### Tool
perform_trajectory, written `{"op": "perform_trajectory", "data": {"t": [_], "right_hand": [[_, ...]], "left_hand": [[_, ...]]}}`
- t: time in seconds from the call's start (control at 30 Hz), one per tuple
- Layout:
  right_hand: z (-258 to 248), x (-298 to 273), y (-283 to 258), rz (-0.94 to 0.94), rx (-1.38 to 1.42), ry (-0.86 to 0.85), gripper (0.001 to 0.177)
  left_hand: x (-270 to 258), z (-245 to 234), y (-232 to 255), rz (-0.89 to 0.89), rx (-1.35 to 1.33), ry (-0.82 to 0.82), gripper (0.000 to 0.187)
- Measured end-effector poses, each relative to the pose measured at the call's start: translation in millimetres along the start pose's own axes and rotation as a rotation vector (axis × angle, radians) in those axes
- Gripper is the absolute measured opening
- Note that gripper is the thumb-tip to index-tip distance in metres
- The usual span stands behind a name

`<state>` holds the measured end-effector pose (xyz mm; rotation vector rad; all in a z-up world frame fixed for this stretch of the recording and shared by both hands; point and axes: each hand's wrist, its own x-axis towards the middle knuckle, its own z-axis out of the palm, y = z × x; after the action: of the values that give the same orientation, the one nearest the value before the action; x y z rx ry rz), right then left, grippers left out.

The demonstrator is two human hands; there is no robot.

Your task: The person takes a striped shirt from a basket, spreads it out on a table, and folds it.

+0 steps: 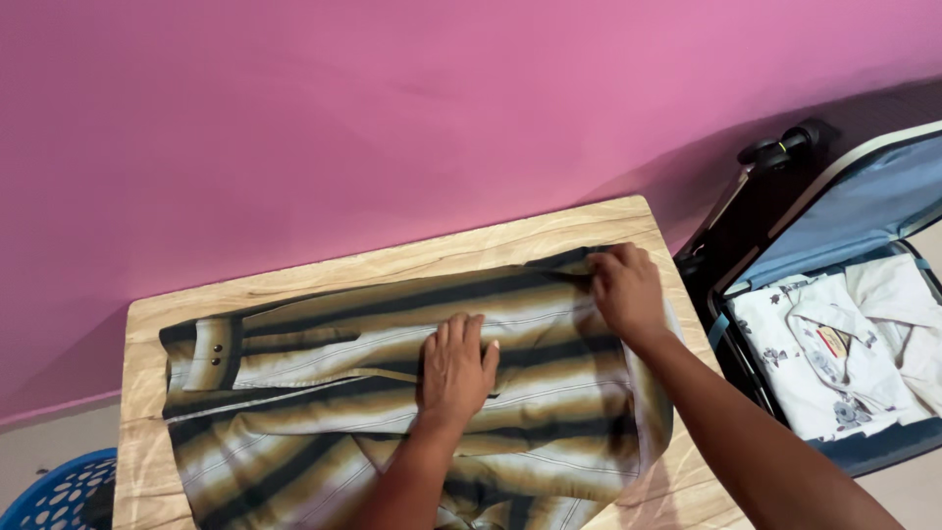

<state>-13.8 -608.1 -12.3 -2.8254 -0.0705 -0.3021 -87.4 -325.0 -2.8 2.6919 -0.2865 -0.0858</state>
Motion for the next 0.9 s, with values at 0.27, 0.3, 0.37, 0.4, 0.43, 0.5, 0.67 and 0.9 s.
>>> {"op": "perform_trajectory", "data": {"t": [0.27, 0.3, 0.37, 0.4, 0.43, 0.5, 0.67, 0.9], "right_hand": [[10, 48, -40, 0.037, 0.255, -0.4, 0.051], [14, 52, -38, -0.043, 0.106, -0.448, 0.036], [20, 53, -25, -0.117, -0.049, -0.499, 0.024], [23, 51, -18, -0.134, -0.061, -0.388, 0.023], [24, 47, -11, -0.149, -0.073, -0.277, 0.023], [22, 38, 1, -0.144, -0.096, -0.262, 0.026], [14, 18, 16, 0.027, -0.169, -0.305, 0.041], [21, -13, 28, 0.015, 0.065, 0.016, 0.043]], "left_hand": [[5, -4, -16, -0.156, 0.1, -0.251, 0.088], [2, -5, -18, -0.197, 0.127, -0.305, 0.093], [-4, -2, -20, -0.178, 0.139, -0.279, 0.095], [-5, -1, -21, -0.162, 0.153, -0.248, 0.096], [-4, 1, -22, -0.16, 0.149, -0.252, 0.096], [-3, 2, -22, -0.17, 0.144, -0.23, 0.098], [2, -8, -17, -0.218, 0.111, -0.291, 0.101], [20, 6, -4, -0.106, 0.163, -0.258, 0.085]]}}
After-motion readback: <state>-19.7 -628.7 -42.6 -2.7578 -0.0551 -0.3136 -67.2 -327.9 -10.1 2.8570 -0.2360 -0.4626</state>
